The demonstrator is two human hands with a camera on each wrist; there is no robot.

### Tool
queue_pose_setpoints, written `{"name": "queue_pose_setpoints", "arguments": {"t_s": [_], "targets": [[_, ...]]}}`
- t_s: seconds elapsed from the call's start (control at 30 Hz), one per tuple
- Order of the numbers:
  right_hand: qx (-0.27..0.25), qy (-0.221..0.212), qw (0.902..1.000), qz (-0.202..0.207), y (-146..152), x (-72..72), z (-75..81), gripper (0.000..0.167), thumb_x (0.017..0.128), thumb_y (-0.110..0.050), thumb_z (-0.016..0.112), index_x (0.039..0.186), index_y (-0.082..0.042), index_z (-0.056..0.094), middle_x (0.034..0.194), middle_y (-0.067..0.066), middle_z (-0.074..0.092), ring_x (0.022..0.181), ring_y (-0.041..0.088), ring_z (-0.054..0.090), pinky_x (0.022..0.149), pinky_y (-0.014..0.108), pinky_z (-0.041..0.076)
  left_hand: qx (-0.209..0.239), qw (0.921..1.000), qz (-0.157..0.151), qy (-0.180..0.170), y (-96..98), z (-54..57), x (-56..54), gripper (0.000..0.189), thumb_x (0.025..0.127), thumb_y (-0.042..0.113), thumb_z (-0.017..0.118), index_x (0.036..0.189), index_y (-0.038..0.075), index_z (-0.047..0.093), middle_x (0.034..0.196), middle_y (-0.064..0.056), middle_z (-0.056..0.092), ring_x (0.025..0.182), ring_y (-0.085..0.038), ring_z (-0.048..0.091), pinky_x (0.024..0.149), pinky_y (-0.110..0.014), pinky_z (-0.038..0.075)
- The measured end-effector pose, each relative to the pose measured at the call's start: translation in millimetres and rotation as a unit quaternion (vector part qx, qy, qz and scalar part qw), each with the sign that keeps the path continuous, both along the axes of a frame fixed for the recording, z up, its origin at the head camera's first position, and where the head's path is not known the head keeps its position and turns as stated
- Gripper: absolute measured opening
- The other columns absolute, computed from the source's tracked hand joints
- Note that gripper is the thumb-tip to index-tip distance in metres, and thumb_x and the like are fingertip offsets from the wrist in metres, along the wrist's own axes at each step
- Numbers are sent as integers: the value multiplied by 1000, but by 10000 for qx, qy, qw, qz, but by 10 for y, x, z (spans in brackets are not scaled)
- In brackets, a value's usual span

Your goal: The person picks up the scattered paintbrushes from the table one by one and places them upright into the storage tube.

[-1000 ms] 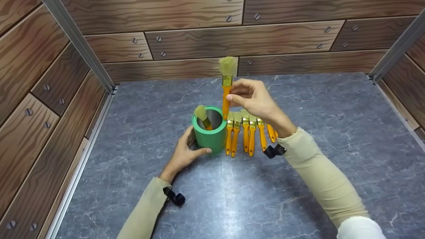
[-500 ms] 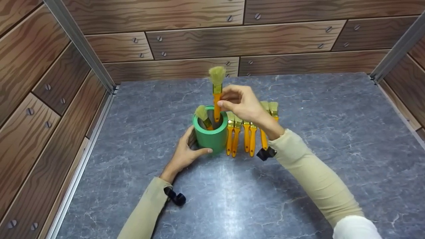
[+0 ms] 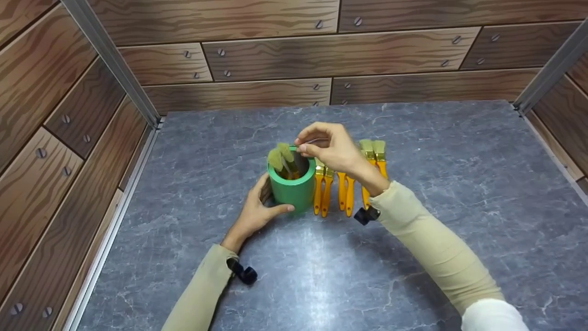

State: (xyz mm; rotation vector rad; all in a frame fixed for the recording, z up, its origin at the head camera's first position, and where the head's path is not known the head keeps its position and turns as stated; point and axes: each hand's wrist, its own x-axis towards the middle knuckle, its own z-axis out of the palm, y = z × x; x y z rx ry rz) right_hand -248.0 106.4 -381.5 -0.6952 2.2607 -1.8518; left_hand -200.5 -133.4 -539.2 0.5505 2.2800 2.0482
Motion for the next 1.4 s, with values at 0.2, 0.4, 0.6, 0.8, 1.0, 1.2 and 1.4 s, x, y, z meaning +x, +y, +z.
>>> {"name": "queue_pose_setpoints", "arguments": {"t_s": [0.2,0.4,0.6,0.8,1.0,1.2,1.4], "targets": [[158,239,9996,-81,79,21,8,19,101,0,72,120,2,73,120,23,75,108,35,77,93,44,66,24,10000,-13,7,13,0,12,103,84,16,94,168,25,34,166,0,47,155,-22,43,128,-46,39],[395,335,9984,-205,204,35,12,22,102,-8,73,123,-1,74,120,16,76,110,33,76,95,38,65,7,10000,49,-3,9,5,18,102,84,16,94,167,25,35,165,0,49,155,-22,44,129,-45,39],[565,360,9971,-368,312,14,-8,24,102,-10,74,123,-1,74,121,17,76,108,32,76,92,33,64,8,10000,81,48,-7,7,8,102,84,16,95,167,26,36,164,2,50,154,-20,45,129,-42,39],[815,382,9944,-555,452,9,-53,23,102,-12,74,123,-3,74,121,15,76,108,32,76,90,30,63,-34,10000,77,43,-4,13,15,102,83,17,95,167,26,36,164,1,50,154,-21,45,128,-42,39],[1025,369,9912,-753,620,-11,-151,23,101,-11,75,123,-2,74,121,18,76,105,30,76,88,28,63,-116,9999,94,4,-3,-9,23,104,84,19,95,168,25,34,166,0,48,155,-23,44,129,-44,38],[1201,217,9875,-993,791,-51,-261,24,100,-8,76,122,1,73,120,17,76,106,31,76,86,26,63,-148,9998,100,1,-3,-13,23,105,83,21,95,168,26,33,167,1,46,156,-21,43,129,-44,38],[1560,269,9810,-1119,973,-83,-393,25,99,-6,75,123,3,73,122,21,76,109,36,76,89,35,66,-120,9999,100,16,5,1,19,105,83,21,95,168,24,34,166,1,47,155,-20,43,129,-41,38]]}}
